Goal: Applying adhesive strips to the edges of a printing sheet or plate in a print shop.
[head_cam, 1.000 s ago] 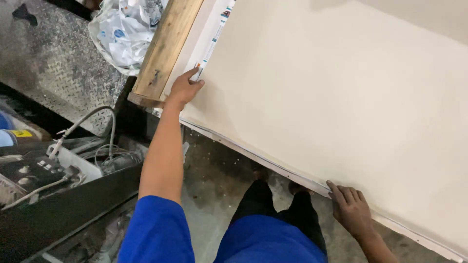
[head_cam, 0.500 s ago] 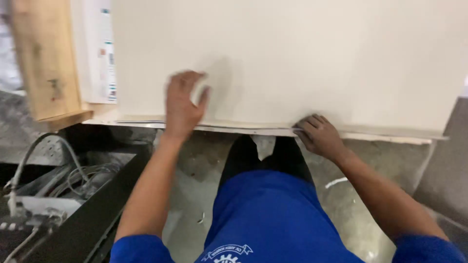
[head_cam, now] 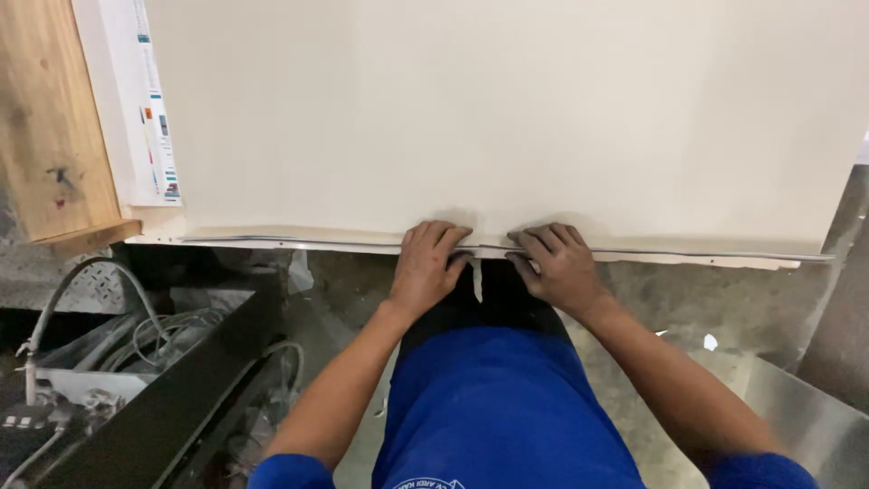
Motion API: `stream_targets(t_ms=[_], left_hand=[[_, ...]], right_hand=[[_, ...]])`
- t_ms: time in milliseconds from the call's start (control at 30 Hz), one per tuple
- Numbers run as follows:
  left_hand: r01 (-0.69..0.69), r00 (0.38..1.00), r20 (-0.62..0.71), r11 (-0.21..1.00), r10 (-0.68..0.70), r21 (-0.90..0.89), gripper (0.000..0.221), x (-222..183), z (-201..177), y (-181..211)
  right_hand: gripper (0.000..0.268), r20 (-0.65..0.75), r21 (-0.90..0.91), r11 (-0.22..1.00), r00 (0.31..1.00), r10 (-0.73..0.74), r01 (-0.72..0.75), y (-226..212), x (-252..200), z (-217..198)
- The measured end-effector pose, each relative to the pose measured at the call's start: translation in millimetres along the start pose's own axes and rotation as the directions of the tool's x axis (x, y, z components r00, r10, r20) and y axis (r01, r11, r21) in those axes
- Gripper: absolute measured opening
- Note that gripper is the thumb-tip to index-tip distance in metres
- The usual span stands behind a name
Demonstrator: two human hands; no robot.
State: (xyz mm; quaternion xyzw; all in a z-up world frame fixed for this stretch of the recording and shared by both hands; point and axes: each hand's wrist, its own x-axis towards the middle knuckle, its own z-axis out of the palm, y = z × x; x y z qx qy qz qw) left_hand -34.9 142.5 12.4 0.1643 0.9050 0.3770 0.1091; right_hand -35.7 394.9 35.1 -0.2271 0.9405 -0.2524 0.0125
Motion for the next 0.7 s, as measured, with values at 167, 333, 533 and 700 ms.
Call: stream_targets(t_ms=[167,333,533,700], left_hand=[[0.009,1.0,-0.004,0.999,-0.009,0.043,0.035,7.6,-11.1,16.8],[-0.037,0.997,-0.063,0.999,0.04,0.039,0.033,9.3,-5.8,15.7],[-0.063,0.992,-0.113,0.998,0.062,0.0,0.022,6.9,0.1,9.8],[-0.111,0.98,-0.167,0.994,0.111,0.009,0.015,2.2,8.2,2.1]], right_hand=[[0.055,0.088,0.043,0.99,0.988,0.128,-0.132,-2.6,-8.5,-23.6],[0.063,0.066,-0.036,0.969,0.967,0.248,-0.246,15.2,-29.2,-42.1],[0.057,0.016,-0.012,0.97,0.97,0.243,-0.243,-9.1,-15.1,-25.7],[0.034,0.024,0.115,0.966,0.973,0.231,-0.232,-36.9,5.2,8.5]])
